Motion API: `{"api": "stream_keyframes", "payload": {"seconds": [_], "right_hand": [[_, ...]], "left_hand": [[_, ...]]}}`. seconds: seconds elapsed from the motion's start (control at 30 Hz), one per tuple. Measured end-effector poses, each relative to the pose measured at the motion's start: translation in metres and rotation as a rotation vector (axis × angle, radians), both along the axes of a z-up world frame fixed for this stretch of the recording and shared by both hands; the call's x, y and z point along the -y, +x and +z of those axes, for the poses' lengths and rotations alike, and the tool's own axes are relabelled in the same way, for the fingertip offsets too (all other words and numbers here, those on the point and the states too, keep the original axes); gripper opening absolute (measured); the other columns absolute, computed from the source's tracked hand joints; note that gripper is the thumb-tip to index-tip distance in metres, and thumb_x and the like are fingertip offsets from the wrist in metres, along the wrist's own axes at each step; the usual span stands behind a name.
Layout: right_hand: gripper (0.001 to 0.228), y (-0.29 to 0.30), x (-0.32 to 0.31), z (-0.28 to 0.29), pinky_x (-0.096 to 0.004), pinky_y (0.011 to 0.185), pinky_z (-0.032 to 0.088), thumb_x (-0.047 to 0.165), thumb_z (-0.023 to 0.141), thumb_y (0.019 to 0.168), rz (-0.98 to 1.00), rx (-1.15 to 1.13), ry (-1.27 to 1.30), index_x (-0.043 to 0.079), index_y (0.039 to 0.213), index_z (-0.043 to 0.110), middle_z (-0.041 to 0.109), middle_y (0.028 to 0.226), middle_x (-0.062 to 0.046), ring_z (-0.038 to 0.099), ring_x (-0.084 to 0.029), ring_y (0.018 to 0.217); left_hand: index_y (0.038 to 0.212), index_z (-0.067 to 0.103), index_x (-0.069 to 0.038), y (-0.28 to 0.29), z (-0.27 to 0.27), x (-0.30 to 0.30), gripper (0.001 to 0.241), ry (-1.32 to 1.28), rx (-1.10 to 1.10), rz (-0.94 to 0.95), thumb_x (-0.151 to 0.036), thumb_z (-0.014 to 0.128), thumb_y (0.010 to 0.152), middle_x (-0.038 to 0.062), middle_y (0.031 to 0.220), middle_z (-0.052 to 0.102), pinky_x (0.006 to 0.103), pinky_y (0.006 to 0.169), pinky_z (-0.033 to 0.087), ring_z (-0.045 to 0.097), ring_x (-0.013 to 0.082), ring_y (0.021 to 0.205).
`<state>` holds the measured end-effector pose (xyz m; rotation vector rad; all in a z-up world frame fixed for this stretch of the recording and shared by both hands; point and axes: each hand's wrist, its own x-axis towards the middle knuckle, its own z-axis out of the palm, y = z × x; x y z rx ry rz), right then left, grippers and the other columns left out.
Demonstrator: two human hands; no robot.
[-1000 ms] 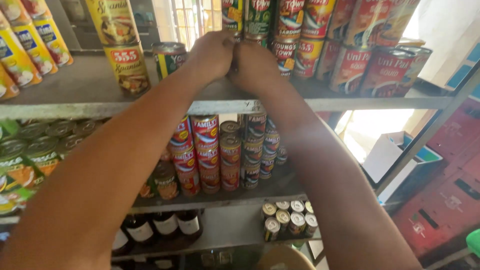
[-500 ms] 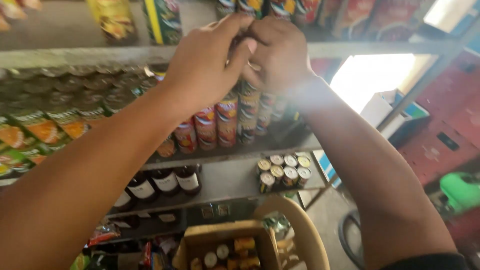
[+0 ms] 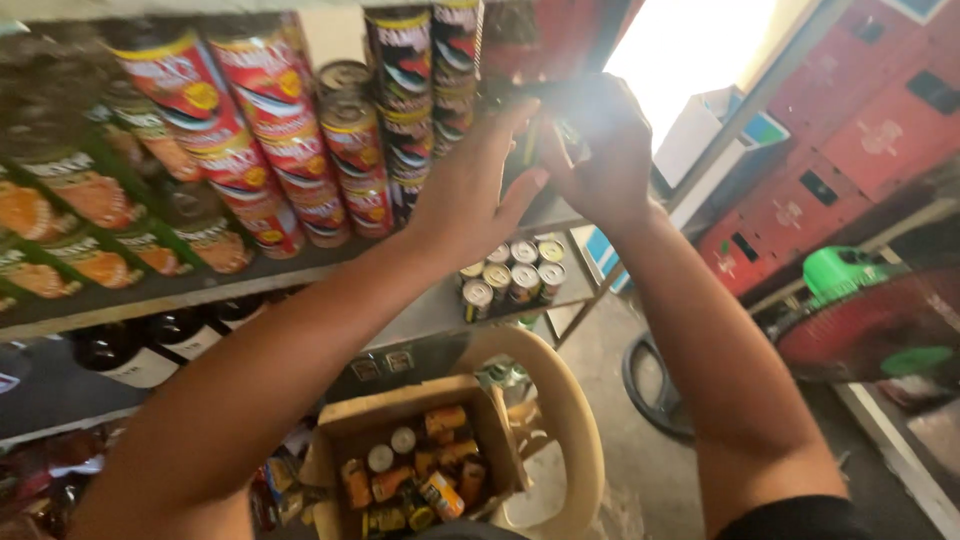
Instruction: Restocking and organizing various canned goods on a grocery store shelf from a cardboard box.
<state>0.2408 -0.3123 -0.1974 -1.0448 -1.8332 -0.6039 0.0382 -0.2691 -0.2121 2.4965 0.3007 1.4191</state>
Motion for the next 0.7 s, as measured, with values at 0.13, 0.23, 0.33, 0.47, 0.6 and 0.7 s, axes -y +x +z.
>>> {"api": "stream_keyframes", "payload": {"seconds": [0.13,0.23,0.33,0.47,0.6,0.7], "right_hand": [[0.029,0.039,-0.024,-0.056,-0.045,0.101,0.052,0.011,0.081,0.097,-0.112,-0.046,0.039,0.008,0.122,0.067,0.067,0.120,-0.011,0.064,-0.032,0.112],[0.058,0.062,-0.041,-0.101,-0.044,0.100,0.052,0.017,0.084,0.085,-0.295,-0.280,-0.233,0.006,0.136,0.060,0.061,0.127,-0.019,0.061,-0.036,0.116],[0.088,0.083,-0.063,-0.134,-0.047,0.112,0.046,0.024,0.090,0.084,-0.303,-0.233,-0.180,0.004,0.154,0.040,0.054,0.144,-0.025,0.054,-0.043,0.134],[0.115,0.091,-0.083,-0.159,-0.047,0.107,0.047,0.032,0.093,0.075,-0.331,-0.490,-0.404,0.004,0.160,0.020,0.053,0.143,-0.029,0.054,-0.045,0.132],[0.111,0.087,-0.096,-0.153,-0.045,0.101,0.052,0.041,0.086,0.073,-0.479,-0.640,-0.586,0.012,0.160,0.023,0.070,0.132,-0.012,0.065,-0.033,0.123],[0.095,0.085,-0.098,-0.154,-0.044,0.099,0.054,0.041,0.078,0.076,-0.568,-0.665,-0.594,0.015,0.157,0.036,0.075,0.128,-0.004,0.067,-0.029,0.125]], "left_hand": [[0.149,0.043,-0.005,0.046,-0.054,-0.023,0.058,-0.123,-0.035,0.060,-0.020,0.069,0.099,0.019,0.137,0.058,0.0453,0.101,0.050,0.061,0.0370,0.123],[0.144,0.047,-0.007,0.074,-0.088,-0.039,0.055,-0.203,-0.096,0.146,-0.017,0.069,0.095,0.017,0.134,0.060,0.0453,0.102,0.049,0.060,0.0370,0.124],[0.141,0.049,-0.009,0.100,-0.111,-0.060,0.055,-0.209,-0.135,0.232,-0.015,0.070,0.091,0.016,0.134,0.059,0.0460,0.105,0.047,0.058,0.0372,0.125],[0.145,0.043,-0.008,0.124,-0.123,-0.073,0.066,-0.230,-0.191,0.349,-0.014,0.071,0.085,0.015,0.147,0.047,0.0489,0.108,0.044,0.052,0.0420,0.129],[0.154,0.035,-0.008,0.144,-0.118,-0.089,0.078,-0.231,-0.250,0.438,-0.011,0.067,0.083,0.014,0.162,0.031,0.0480,0.107,0.045,0.042,0.0462,0.137],[0.157,0.032,-0.010,0.152,-0.118,-0.098,0.082,-0.213,-0.280,0.499,-0.008,0.064,0.081,0.013,0.164,0.027,0.0451,0.105,0.047,0.038,0.0436,0.142]]}}
